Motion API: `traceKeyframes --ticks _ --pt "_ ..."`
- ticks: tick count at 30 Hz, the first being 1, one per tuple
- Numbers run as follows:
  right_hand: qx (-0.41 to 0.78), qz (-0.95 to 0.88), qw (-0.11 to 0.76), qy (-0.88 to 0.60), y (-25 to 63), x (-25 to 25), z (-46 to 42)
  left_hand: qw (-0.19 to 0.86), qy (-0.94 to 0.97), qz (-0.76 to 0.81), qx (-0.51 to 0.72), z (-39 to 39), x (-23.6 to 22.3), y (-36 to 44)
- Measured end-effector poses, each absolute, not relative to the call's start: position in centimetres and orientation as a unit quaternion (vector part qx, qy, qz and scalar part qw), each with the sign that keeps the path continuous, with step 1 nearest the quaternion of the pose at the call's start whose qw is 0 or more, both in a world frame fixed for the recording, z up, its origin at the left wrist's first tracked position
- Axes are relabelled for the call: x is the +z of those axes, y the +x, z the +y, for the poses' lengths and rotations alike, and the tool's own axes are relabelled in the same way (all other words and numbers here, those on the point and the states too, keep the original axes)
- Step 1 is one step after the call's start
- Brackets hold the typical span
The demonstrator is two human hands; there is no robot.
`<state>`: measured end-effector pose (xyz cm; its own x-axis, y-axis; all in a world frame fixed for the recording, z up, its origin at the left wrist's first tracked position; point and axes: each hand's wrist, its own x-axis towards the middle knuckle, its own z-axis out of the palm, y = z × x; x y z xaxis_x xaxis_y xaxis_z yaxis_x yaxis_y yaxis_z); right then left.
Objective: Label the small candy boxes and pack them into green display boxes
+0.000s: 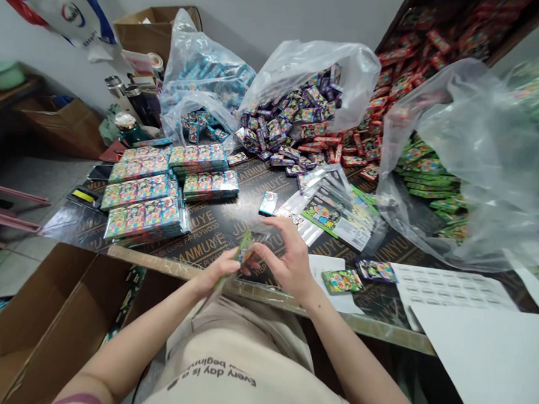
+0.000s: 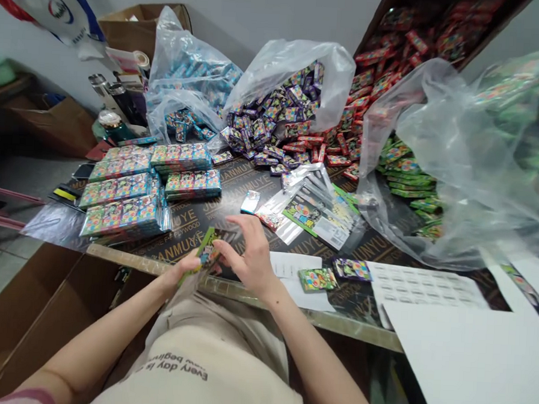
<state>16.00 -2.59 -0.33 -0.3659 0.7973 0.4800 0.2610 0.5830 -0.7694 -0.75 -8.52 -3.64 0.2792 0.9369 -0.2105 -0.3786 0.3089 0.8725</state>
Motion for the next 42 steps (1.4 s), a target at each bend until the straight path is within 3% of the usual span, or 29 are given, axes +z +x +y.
traceKeyframes --ticks 7,11,14,17,22,29,37,42 --pt "0.329 -0.809 0.385 -0.298 16.5 0.3 -2.0 0.725 0.383 0.358 0.447 -8.8 -4.1 -0.7" --pt "0.388 -0.849 0.28 -0.223 17.2 0.9 -2.4 0.693 0.432 0.373 0.441 -8.7 -3.3 -0.9" --pt "0.395 -0.853 0.231 -0.249 17.7 1.0 -3.0 0.644 0.505 0.426 0.387 -9.0 -1.8 -1.2" --pt "0.387 -0.839 0.264 -0.278 18.0 0.4 -3.2 0.602 0.545 0.453 0.368 -9.2 -0.8 -1.3" --pt "0.401 -0.698 0.449 -0.387 18.4 -2.2 -2.4 0.64 0.427 0.488 0.413 -8.5 -1.6 -1.8" --pt "0.339 -0.678 0.497 -0.422 18.2 -3.1 -3.2 0.665 0.445 0.427 0.422 -7.8 -1.5 -1.7" --pt "0.384 -0.83 0.325 -0.241 17.3 -0.4 -3.4 0.707 0.52 0.344 0.333 -8.3 -2.0 -1.2" --pt "0.417 -0.826 0.273 -0.263 18.1 0.5 -3.1 0.718 0.506 0.34 0.337 -8.9 -2.1 -2.3"
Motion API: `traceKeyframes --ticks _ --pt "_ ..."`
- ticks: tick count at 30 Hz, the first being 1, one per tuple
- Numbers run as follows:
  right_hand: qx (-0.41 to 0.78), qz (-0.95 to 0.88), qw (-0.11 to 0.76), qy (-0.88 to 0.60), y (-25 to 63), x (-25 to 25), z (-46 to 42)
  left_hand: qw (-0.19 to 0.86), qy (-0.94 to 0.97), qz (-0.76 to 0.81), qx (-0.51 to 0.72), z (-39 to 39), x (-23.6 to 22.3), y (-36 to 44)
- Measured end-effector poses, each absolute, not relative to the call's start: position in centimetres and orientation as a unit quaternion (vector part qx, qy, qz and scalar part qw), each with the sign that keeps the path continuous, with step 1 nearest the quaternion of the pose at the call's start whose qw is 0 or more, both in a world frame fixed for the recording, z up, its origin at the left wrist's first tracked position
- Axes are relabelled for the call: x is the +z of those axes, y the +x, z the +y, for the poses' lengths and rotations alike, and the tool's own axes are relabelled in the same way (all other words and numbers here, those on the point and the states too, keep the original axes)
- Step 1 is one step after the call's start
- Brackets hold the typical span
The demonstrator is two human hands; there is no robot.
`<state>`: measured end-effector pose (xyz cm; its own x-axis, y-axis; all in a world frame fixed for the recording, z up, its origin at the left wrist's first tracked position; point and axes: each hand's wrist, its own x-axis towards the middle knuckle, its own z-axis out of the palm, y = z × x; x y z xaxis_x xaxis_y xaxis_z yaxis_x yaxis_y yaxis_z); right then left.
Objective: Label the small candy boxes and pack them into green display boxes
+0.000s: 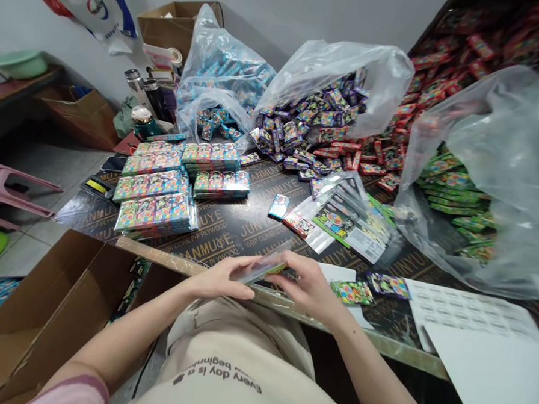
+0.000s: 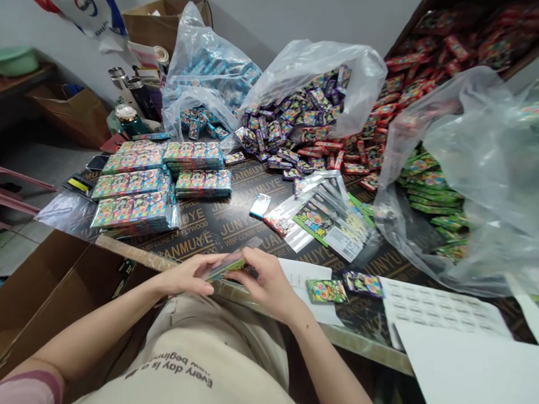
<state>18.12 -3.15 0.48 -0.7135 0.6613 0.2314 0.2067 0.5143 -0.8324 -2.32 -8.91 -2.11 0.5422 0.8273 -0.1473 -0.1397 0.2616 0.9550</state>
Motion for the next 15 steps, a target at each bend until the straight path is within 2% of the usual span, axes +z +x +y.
traceKeyframes --ticks 4,6,8,12,13,15 --pt "0.468 -0.827 0.185 -0.25 18.5 1.1 -3.0 0.702 0.507 0.409 0.287 -9.7 -1.7 -2.5" --pt "0.485 -0.814 0.194 -0.255 18.3 1.0 -3.0 0.677 0.521 0.437 0.281 -9.9 -1.7 -2.3" --pt "0.479 -0.776 0.28 -0.299 17.9 0.5 -3.2 0.647 0.535 0.463 0.285 -9.6 -1.7 -2.2" --pt "0.37 -0.635 0.532 -0.421 17.1 -1.4 -3.4 0.617 0.489 0.502 0.358 -8.3 -1.4 -1.8" --pt "0.371 -0.605 0.558 -0.431 17.0 -1.9 -3.3 0.618 0.468 0.504 0.382 -7.8 -1.3 -1.7" --pt "0.46 -0.58 0.53 -0.414 16.7 -2.7 -3.1 0.607 0.452 0.511 0.409 -7.1 -1.0 -1.5"
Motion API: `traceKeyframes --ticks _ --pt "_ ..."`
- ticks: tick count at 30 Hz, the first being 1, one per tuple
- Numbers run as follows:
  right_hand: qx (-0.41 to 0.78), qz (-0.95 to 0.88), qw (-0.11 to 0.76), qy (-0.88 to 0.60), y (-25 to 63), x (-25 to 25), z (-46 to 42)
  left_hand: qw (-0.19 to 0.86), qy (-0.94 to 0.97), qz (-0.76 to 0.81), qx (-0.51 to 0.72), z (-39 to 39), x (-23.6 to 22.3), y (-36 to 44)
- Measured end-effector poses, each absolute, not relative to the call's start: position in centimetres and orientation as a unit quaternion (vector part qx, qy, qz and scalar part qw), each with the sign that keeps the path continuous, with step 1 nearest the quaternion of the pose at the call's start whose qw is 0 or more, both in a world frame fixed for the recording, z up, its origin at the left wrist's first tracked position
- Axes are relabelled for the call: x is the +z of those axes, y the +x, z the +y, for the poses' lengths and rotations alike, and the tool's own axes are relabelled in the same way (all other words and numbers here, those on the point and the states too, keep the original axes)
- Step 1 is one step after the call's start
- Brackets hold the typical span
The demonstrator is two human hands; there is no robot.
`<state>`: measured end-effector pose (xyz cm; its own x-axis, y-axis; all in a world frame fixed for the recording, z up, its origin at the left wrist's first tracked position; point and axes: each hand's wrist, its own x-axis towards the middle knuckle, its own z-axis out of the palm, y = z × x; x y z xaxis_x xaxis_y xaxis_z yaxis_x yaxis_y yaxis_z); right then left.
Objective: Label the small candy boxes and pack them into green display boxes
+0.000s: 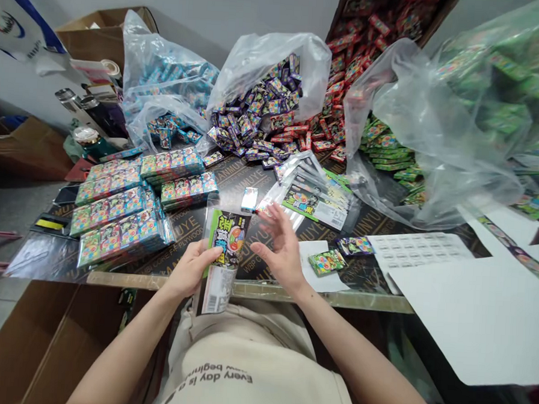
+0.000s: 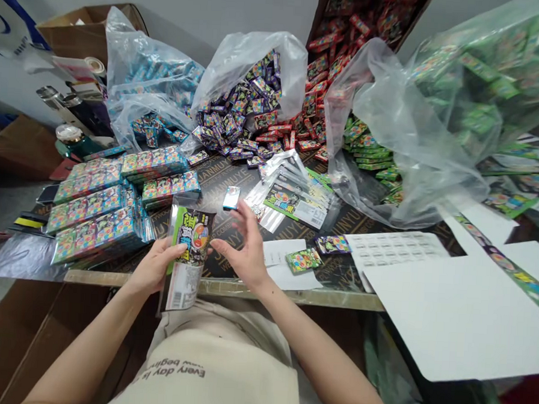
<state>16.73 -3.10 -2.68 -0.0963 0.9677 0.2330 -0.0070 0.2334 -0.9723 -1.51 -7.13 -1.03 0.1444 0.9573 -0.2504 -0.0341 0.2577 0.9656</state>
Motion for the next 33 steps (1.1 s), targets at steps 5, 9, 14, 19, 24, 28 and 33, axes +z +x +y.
traceKeyframes --ticks 5,9,14,19,24,28,33 --pt "0.599 -0.55 0.416 -0.407 16.3 -3.2 -2.0 0.484 0.547 0.573 0.373 -5.8 -1.5 -0.4" --pt "0.677 -0.496 0.404 -0.363 16.7 -3.4 -1.5 0.487 0.504 0.579 0.417 -4.7 -2.2 -0.2" --pt "0.75 -0.496 0.266 -0.349 17.9 -5.2 -2.2 0.501 0.469 0.579 0.441 -3.5 -3.1 -1.2" --pt "0.654 -0.526 0.347 -0.418 18.8 -5.9 -1.7 0.588 0.467 0.516 0.411 -3.7 -4.6 -1.3" --pt "0.63 -0.537 0.393 -0.402 18.6 -5.9 -1.4 0.598 0.45 0.491 0.446 -4.1 -5.2 -1.1" --pt "0.621 -0.527 0.423 -0.397 18.0 -5.3 -1.3 0.563 0.446 0.51 0.473 -4.3 -5.2 -1.2" --pt "0.559 -0.435 0.546 -0.447 15.8 -3.2 -1.3 0.585 0.366 0.493 0.53 -4.7 -4.3 0.9"
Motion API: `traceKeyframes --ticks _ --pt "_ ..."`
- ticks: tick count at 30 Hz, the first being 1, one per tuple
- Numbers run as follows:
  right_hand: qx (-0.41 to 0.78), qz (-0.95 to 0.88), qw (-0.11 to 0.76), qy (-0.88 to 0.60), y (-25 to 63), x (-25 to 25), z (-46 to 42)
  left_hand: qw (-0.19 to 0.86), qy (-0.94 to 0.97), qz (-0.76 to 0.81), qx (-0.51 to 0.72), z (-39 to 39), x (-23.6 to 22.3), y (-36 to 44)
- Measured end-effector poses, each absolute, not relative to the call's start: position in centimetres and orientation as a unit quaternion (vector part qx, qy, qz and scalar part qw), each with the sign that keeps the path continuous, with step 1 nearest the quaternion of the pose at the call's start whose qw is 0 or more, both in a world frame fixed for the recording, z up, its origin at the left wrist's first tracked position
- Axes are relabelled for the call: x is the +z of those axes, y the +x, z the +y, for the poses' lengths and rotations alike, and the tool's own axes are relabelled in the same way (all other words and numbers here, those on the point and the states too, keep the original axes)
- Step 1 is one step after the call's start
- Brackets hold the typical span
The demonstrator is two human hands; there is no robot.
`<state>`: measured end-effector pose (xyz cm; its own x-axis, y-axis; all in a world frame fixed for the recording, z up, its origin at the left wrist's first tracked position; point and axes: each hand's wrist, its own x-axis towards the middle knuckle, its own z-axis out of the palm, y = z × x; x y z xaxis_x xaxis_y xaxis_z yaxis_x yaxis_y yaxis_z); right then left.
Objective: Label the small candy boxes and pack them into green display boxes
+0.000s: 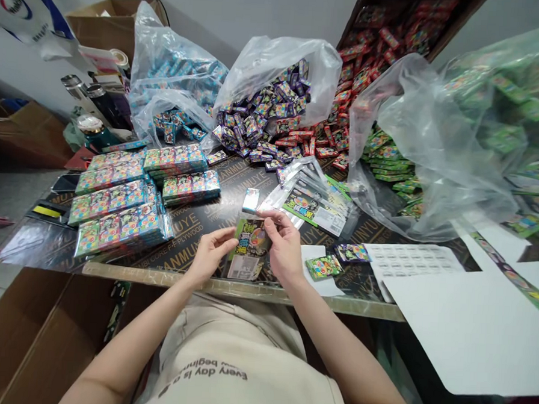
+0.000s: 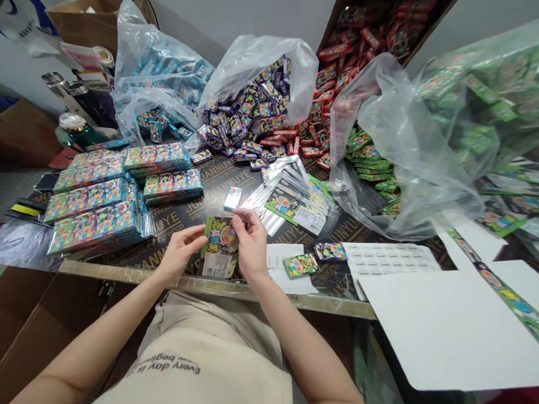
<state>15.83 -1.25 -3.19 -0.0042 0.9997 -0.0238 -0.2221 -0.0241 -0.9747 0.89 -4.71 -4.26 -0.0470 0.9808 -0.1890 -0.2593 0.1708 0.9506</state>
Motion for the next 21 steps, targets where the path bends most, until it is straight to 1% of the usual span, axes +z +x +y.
traceKeyframes --ticks 2,4,7,10,12,15,17,19,21 --pt "0.54 -0.421 0.567 -0.458 14.5 -2.6 -1.8 0.582 0.262 0.485 0.598 -4.5 -3.5 2.3" --pt "0.53 -0.403 0.581 -0.468 13.5 -2.4 -2.4 0.59 0.187 0.473 0.626 -4.1 -2.8 3.2" --pt "0.545 -0.383 0.577 -0.473 13.1 -2.2 -2.4 0.584 0.184 0.471 0.635 -3.5 -2.0 3.3" --pt "0.611 -0.377 0.54 -0.439 14.3 -2.1 -1.5 0.549 0.278 0.48 0.625 -3.6 -1.1 1.8" --pt "0.624 -0.394 0.526 -0.423 15.4 -2.0 -0.9 0.491 0.402 0.497 0.592 -4.0 -0.2 0.5" --pt "0.565 -0.495 0.516 -0.412 17.1 -2.0 -0.7 0.361 0.606 0.49 0.512 -4.8 1.0 -1.0" --pt "0.513 -0.586 0.499 -0.38 18.0 -2.0 -0.9 0.298 0.682 0.469 0.476 -5.1 1.5 -1.6" --pt "0.468 -0.656 0.481 -0.345 18.6 -1.8 -1.1 0.266 0.712 0.459 0.461 -5.1 1.7 -1.9" --pt "0.437 -0.689 0.473 -0.333 18.9 -1.4 -1.3 0.261 0.711 0.465 0.458 -4.8 1.8 -2.1"
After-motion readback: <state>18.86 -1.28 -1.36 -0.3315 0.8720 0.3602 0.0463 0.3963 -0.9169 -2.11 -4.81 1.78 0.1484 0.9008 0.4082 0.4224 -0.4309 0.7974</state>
